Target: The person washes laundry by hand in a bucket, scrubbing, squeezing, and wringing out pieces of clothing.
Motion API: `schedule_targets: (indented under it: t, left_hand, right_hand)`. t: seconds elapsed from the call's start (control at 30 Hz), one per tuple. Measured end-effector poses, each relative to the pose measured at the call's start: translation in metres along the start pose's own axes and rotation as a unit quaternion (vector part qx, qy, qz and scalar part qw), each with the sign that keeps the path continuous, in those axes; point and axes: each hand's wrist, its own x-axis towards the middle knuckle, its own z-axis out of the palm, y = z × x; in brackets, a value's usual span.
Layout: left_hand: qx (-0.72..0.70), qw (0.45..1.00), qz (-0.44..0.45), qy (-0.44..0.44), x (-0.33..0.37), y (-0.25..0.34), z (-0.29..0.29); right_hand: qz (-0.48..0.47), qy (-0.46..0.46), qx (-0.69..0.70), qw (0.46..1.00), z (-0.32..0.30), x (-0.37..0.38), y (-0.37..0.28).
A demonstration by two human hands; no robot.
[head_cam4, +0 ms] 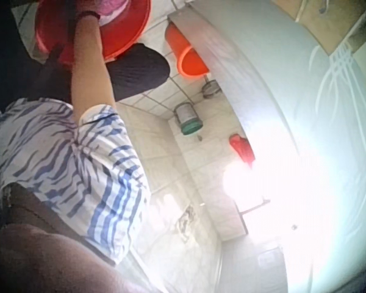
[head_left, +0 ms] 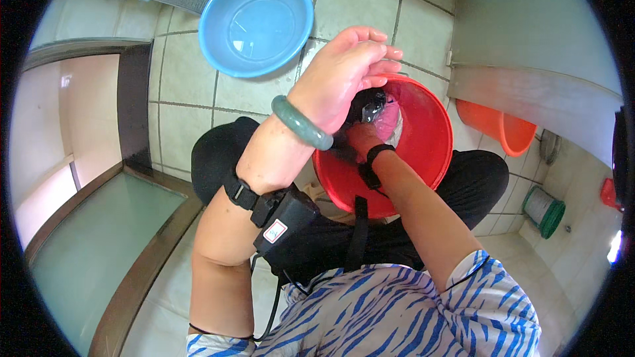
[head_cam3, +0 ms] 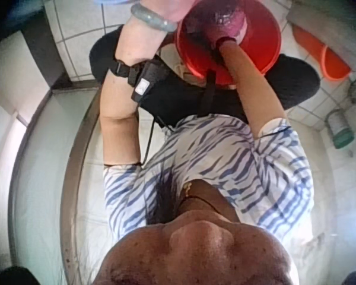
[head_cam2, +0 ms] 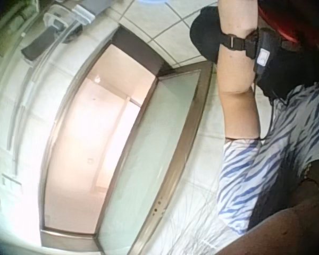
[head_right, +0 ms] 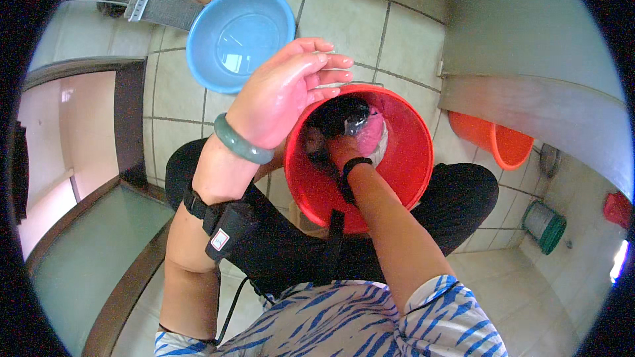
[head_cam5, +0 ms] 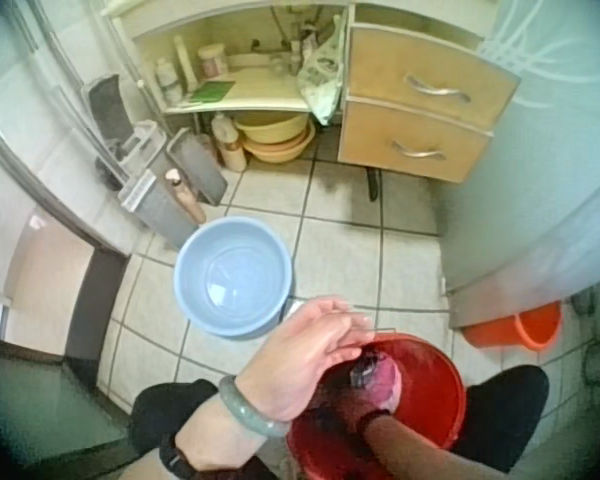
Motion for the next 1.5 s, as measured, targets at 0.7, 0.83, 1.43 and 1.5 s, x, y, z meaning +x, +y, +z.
schedule_targets:
  t: [0.7,0.83,1.43,1.5]
  left_hand:
    - [0.009,1.000,-0.012,0.001,-0.002,-0.002,0.001]
    - [0.007,1.000,-0.005,0.014,-0.001,-0.003,-0.009]
    - [0.141,0.972,-0.003,0.186,-0.003,-0.072,-0.016]
    - [0.178,0.960,-0.043,0.209,-0.005,-0.092,-0.023]
  right_hand:
    - [-0.020,0.032,0.233,0.972,-0.016,0.019,-0.028]
    - [-0.001,-0.104,0.271,0.957,-0.048,-0.010,-0.017]
    - [-0.067,0.150,0.660,0.733,-0.162,-0.210,0.039]
    - [-0.126,0.225,0.676,0.690,-0.154,-0.216,0.043]
